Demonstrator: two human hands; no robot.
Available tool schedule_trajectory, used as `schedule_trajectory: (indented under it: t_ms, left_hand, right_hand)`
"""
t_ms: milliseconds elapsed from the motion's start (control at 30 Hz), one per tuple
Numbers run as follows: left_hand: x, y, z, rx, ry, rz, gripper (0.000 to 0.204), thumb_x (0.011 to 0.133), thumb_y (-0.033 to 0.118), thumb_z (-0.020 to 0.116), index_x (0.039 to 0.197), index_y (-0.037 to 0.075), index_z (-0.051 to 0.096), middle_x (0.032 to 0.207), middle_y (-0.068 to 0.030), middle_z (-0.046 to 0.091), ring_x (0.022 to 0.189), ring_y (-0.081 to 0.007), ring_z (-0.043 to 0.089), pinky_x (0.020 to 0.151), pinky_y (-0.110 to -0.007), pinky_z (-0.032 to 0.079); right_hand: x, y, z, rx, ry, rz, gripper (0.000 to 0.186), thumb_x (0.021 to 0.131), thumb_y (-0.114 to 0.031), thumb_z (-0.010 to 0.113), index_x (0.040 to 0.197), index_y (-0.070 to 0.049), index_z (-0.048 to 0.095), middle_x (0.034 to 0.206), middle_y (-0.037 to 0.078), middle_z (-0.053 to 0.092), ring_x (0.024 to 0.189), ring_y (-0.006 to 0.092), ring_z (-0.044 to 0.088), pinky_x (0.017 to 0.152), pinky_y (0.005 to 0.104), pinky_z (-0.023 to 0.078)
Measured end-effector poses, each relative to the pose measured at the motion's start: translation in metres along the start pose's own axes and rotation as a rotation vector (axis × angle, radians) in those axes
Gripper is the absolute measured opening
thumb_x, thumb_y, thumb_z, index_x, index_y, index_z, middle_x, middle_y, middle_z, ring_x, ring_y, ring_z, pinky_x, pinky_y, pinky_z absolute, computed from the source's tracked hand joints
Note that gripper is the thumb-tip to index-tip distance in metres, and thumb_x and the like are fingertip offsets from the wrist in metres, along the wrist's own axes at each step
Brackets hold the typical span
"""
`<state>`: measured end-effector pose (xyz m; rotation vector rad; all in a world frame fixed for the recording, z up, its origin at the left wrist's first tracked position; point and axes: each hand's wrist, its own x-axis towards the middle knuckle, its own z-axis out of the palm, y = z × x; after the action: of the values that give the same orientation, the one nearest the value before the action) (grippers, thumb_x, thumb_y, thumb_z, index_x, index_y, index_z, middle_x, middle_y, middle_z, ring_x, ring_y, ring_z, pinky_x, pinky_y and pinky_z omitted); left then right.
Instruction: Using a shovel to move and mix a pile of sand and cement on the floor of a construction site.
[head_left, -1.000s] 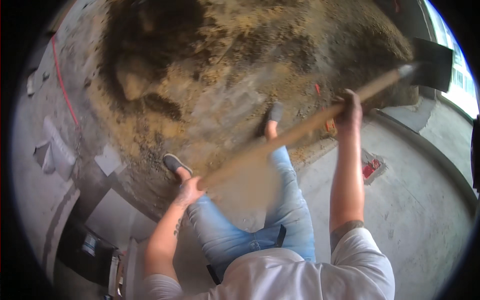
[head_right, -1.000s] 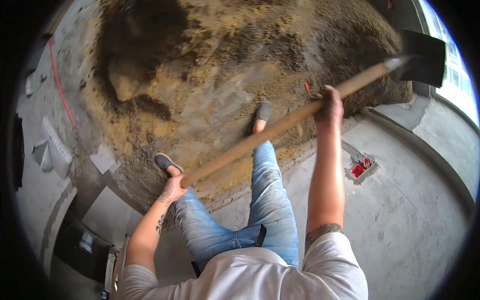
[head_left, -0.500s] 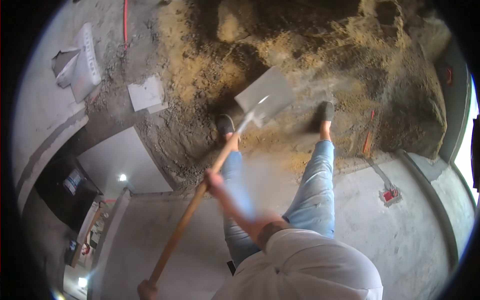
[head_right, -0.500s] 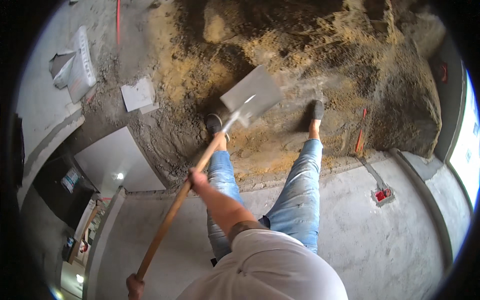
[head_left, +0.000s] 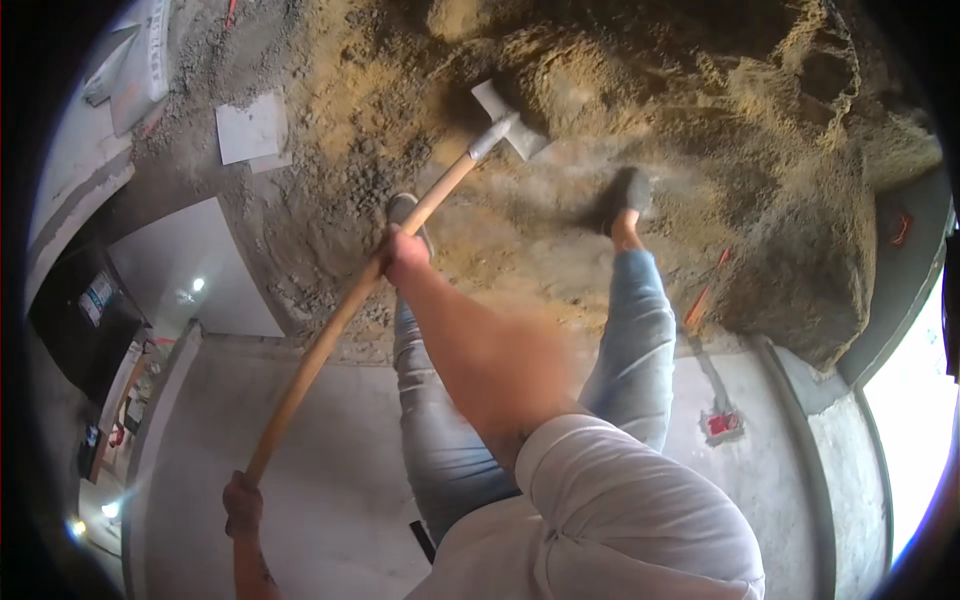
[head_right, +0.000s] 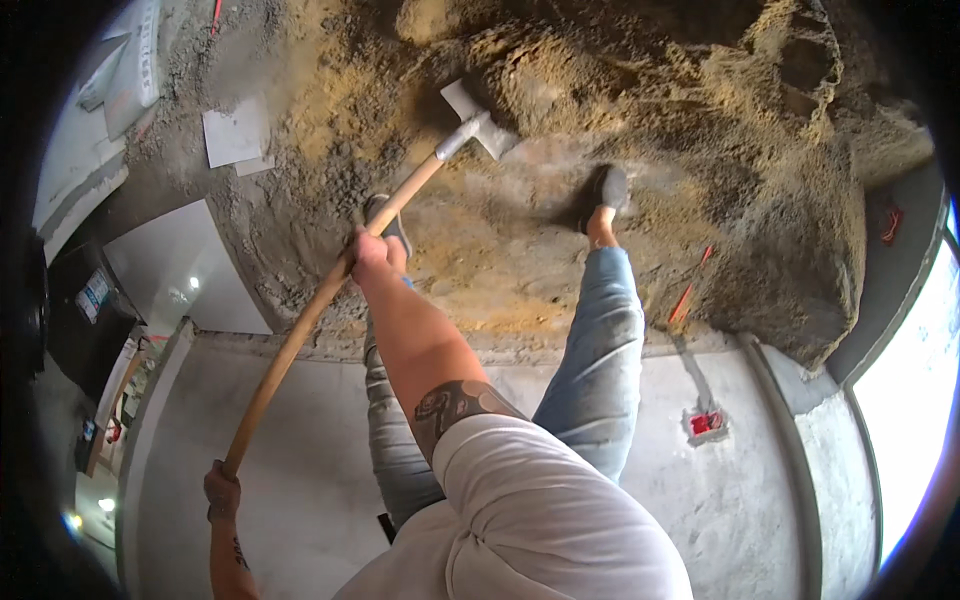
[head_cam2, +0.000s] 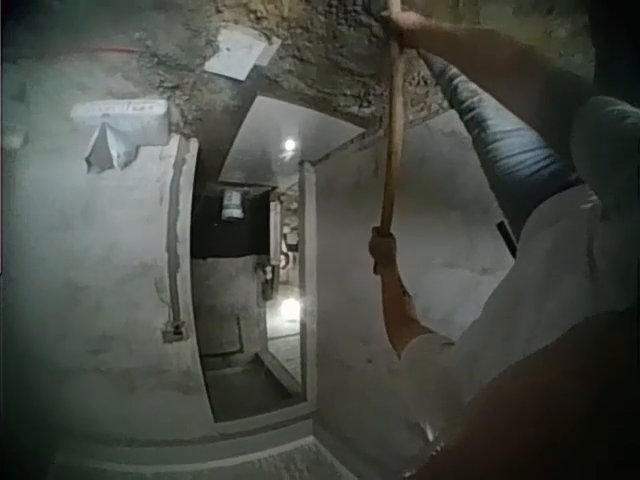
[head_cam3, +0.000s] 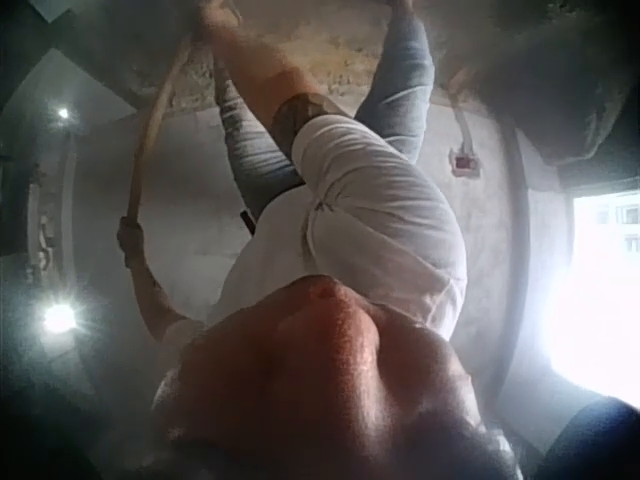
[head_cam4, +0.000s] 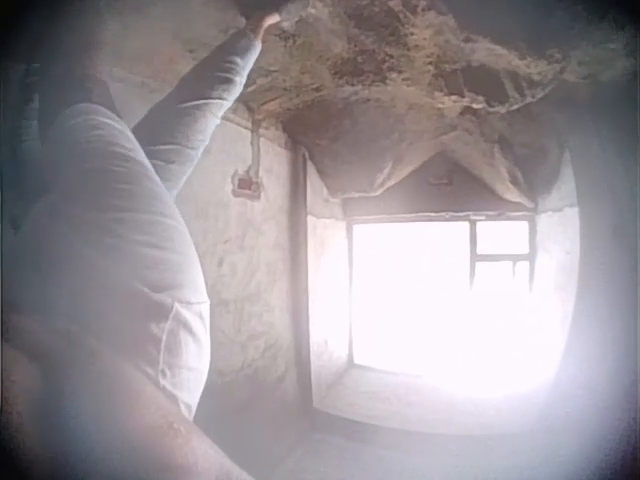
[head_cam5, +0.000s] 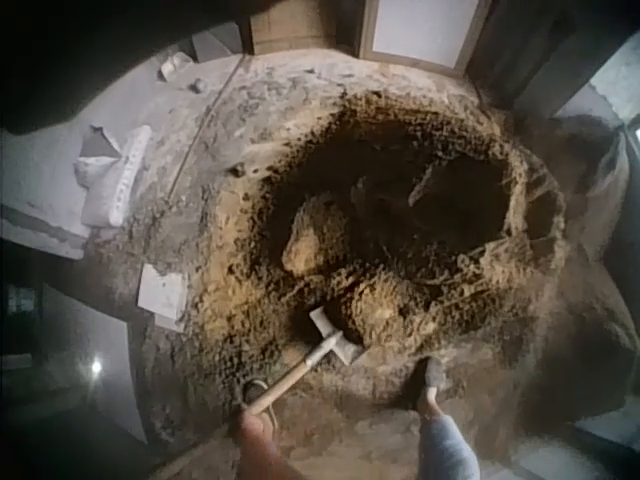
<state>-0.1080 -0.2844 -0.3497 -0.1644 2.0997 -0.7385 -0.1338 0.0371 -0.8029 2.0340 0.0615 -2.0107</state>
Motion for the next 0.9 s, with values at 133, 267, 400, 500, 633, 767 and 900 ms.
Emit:
schedule_trajectory:
  t_ms: [133,267,400,500,633,767,900]
  left_hand:
    - [-0.028,0.048,0.008,-0.023,-0.049,0.141,0.011,0.082,0.01,0.053,0.076,0.002,0.047,0.068,-0.0213,0.057,0.069,-0.0414,0.057,0.057,-0.047,0.046]
    - [-0.098,0.07,0.012,0.053,0.043,0.099,0.007,0.073,0.0,0.054,0.074,0.001,0.047,0.064,-0.0203,0.054,0.061,-0.0392,0.056,0.056,-0.045,0.044]
    - [-0.159,0.074,0.018,0.067,0.133,0.189,0.007,0.075,0.002,0.054,0.075,0.001,0.048,0.064,-0.02,0.054,0.058,-0.0398,0.054,0.055,-0.045,0.044]
    - [-0.165,0.125,-0.002,0.127,0.033,0.162,0.005,0.077,0.004,0.055,0.077,0.001,0.05,0.066,-0.0207,0.055,0.062,-0.0399,0.055,0.057,-0.045,0.044]
    - [-0.114,0.208,-0.044,0.1,0.266,0.426,0.01,0.081,0.012,0.052,0.078,0.003,0.052,0.066,-0.0187,0.056,0.066,-0.0405,0.057,0.056,-0.047,0.045]
    - [-0.067,0.363,-0.095,0.218,0.519,0.654,0.017,0.077,0.015,0.059,0.091,0.005,0.056,0.077,-0.0146,0.058,0.069,-0.0357,0.058,0.059,-0.044,0.046]
    - [-0.119,0.583,-0.141,-0.08,0.81,1.024,0.036,0.066,0.014,0.068,0.1,0.009,0.057,0.083,-0.0099,0.058,0.077,-0.0302,0.058,0.064,-0.04,0.048]
  right_hand:
    - [0.016,-0.033,-0.063,0.028,-0.113,-0.04,0.022,0.081,-0.025,0.061,0.091,-0.007,0.056,0.074,0.007,0.055,0.068,0.0226,0.054,0.062,0.0395,0.045]
    - [-0.018,-0.056,-0.1,-0.009,-0.114,-0.005,0.022,0.078,-0.026,0.063,0.082,-0.005,0.055,0.072,0.008,0.053,0.065,0.0235,0.052,0.058,0.0382,0.045]
    - [-0.075,-0.092,-0.145,0.115,-0.144,0.053,0.014,0.077,-0.017,0.061,0.078,-0.005,0.054,0.065,0.008,0.051,0.056,0.0226,0.051,0.053,0.0369,0.046]
    - [-0.097,-0.149,-0.193,0.152,-0.111,0.041,0.011,0.076,-0.014,0.058,0.077,-0.004,0.054,0.064,0.008,0.052,0.052,0.0223,0.051,0.049,0.0368,0.045]
    - [-0.11,-0.263,-0.251,0.366,-0.08,-0.12,0.016,0.079,-0.019,0.058,0.081,-0.005,0.052,0.062,0.008,0.049,0.05,0.0227,0.05,0.045,0.0375,0.045]
    - [-0.14,-0.447,-0.34,0.54,-0.123,-0.321,0.016,0.082,-0.022,0.054,0.079,-0.009,0.047,0.06,0.008,0.048,0.052,0.0235,0.051,0.049,0.0394,0.046]
    - [-0.231,-0.615,-0.478,0.593,-0.11,-0.994,0.011,0.077,-0.018,0.051,0.079,-0.008,0.048,0.063,0.009,0.05,0.056,0.0262,0.052,0.055,0.0392,0.048]
